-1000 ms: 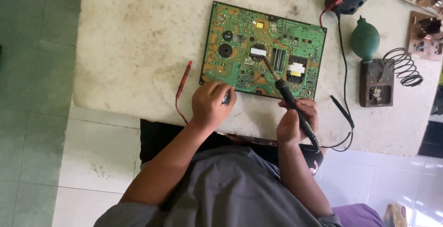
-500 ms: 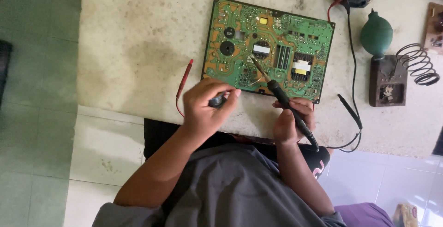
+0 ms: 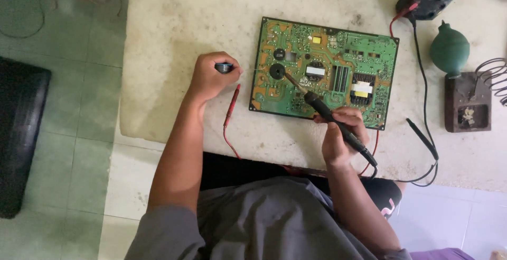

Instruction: A person is seen soldering and testing a circuit board using a soldering iron, a desoldering pump, and multimeter probes.

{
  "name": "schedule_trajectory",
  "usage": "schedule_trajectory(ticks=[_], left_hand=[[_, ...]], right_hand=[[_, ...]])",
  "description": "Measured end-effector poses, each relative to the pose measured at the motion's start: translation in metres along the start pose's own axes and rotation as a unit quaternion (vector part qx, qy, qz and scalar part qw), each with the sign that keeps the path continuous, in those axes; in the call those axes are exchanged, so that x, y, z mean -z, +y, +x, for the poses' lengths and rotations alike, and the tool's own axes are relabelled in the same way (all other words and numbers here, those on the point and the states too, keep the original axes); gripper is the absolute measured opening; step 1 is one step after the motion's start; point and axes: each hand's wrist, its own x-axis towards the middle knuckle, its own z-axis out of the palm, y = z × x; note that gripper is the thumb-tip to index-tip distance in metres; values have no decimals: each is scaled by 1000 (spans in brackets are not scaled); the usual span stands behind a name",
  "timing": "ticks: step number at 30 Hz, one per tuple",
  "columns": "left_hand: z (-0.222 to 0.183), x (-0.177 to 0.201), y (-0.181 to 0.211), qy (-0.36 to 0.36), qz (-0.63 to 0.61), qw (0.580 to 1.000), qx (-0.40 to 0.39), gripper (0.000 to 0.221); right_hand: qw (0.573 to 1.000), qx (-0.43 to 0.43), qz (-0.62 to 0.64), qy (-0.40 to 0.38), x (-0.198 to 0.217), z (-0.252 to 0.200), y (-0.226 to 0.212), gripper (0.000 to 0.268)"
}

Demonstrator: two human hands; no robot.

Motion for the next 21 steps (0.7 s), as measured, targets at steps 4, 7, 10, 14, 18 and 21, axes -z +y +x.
schedule_trajectory(ticks=[4,7,10,14,18,21], left_hand=[[1,1,-8,-4,-21,1000,11,8],[3,3,-10,-28,-17,999,1,8],[3,5,-12,-54,-21,998,9,7],[4,2,-9,-54,-20,998,12,7],[7,3,-7,-64,-5,998,10,7],[8,3,-8,-74,2,997,26,6]], right_hand=[[1000,-3,-24,-19,-14,4,8,18],[998,27,-44,-45,-17,3,9,14],[996,37,-53,-68,-17,1,6,11],[994,48,-50,-79,-14,1,7,11],[993,55,-30,-96,-11,1,6,13],[992,66,-30,-104,-10,2,8,14]])
